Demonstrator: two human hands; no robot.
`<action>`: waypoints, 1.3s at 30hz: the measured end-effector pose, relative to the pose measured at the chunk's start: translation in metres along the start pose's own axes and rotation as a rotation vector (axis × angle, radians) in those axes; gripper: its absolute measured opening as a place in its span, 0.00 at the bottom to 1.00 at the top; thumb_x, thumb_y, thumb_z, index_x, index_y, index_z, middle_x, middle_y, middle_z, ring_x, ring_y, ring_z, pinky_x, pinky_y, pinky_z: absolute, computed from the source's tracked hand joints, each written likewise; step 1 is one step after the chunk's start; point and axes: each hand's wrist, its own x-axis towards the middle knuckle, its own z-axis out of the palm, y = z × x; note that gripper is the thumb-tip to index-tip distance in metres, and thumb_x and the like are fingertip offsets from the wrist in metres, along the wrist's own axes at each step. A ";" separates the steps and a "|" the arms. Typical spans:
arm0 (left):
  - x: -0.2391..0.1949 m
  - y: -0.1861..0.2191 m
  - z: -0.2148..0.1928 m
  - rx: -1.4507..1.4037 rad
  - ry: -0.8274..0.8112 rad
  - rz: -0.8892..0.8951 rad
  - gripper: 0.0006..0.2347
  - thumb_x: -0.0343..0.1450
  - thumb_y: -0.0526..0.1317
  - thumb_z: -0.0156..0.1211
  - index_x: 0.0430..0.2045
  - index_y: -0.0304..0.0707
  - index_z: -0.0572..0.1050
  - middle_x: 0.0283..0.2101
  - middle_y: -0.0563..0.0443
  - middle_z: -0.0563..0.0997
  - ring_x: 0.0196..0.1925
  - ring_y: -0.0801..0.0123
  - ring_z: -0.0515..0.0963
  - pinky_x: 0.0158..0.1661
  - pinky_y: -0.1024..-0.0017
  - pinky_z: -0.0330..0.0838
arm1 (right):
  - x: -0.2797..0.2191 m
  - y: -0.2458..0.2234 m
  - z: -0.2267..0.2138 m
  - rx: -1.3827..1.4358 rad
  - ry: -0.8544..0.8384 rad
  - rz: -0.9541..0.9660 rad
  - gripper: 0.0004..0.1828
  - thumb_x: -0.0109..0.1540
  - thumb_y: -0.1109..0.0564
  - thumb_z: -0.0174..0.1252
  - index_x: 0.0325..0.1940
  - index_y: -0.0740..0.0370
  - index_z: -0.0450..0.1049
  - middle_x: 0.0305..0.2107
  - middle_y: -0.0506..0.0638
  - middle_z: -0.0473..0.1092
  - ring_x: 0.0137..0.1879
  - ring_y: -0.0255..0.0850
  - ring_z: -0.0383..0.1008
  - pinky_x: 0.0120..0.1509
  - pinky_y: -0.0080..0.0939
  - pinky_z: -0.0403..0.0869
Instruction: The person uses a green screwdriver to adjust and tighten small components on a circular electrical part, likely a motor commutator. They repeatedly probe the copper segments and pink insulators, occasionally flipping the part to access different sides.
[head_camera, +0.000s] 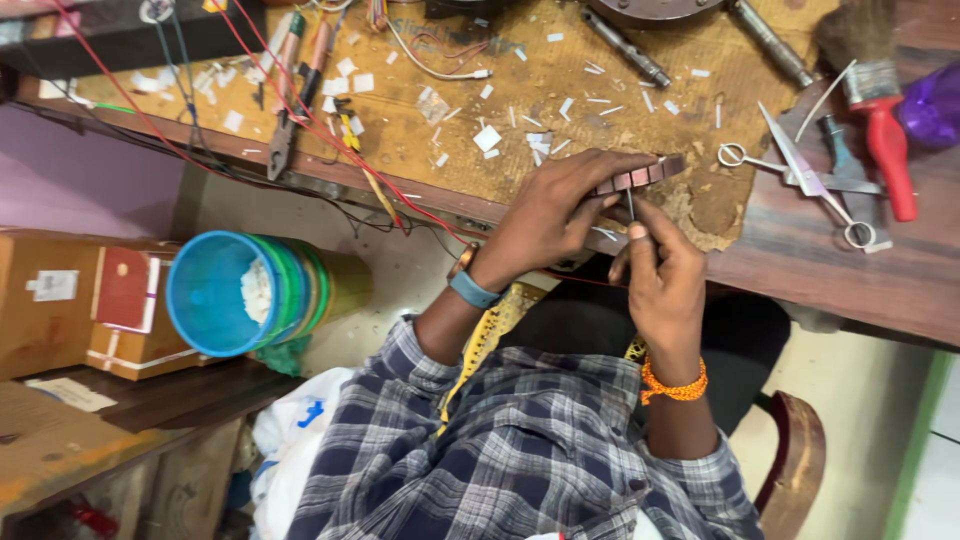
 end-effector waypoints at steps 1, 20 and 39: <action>0.001 0.000 0.000 0.020 -0.004 0.033 0.26 0.67 0.24 0.59 0.61 0.45 0.71 0.57 0.45 0.81 0.56 0.51 0.83 0.55 0.59 0.78 | 0.001 0.000 -0.002 -0.017 0.008 0.009 0.18 0.73 0.62 0.48 0.66 0.73 0.70 0.44 0.53 0.77 0.29 0.30 0.70 0.33 0.31 0.71; 0.005 0.002 0.003 0.029 -0.020 0.059 0.25 0.66 0.23 0.60 0.60 0.41 0.71 0.52 0.44 0.81 0.53 0.48 0.83 0.52 0.57 0.77 | -0.003 0.001 -0.004 -0.026 -0.004 -0.019 0.19 0.73 0.62 0.46 0.68 0.74 0.68 0.48 0.55 0.78 0.29 0.29 0.69 0.33 0.31 0.72; 0.013 -0.007 -0.010 0.199 -0.171 0.280 0.27 0.68 0.41 0.71 0.63 0.51 0.67 0.49 0.50 0.82 0.47 0.55 0.83 0.46 0.58 0.75 | -0.012 -0.010 -0.009 -0.060 0.007 0.072 0.15 0.71 0.62 0.52 0.60 0.73 0.74 0.28 0.52 0.73 0.26 0.33 0.71 0.30 0.33 0.70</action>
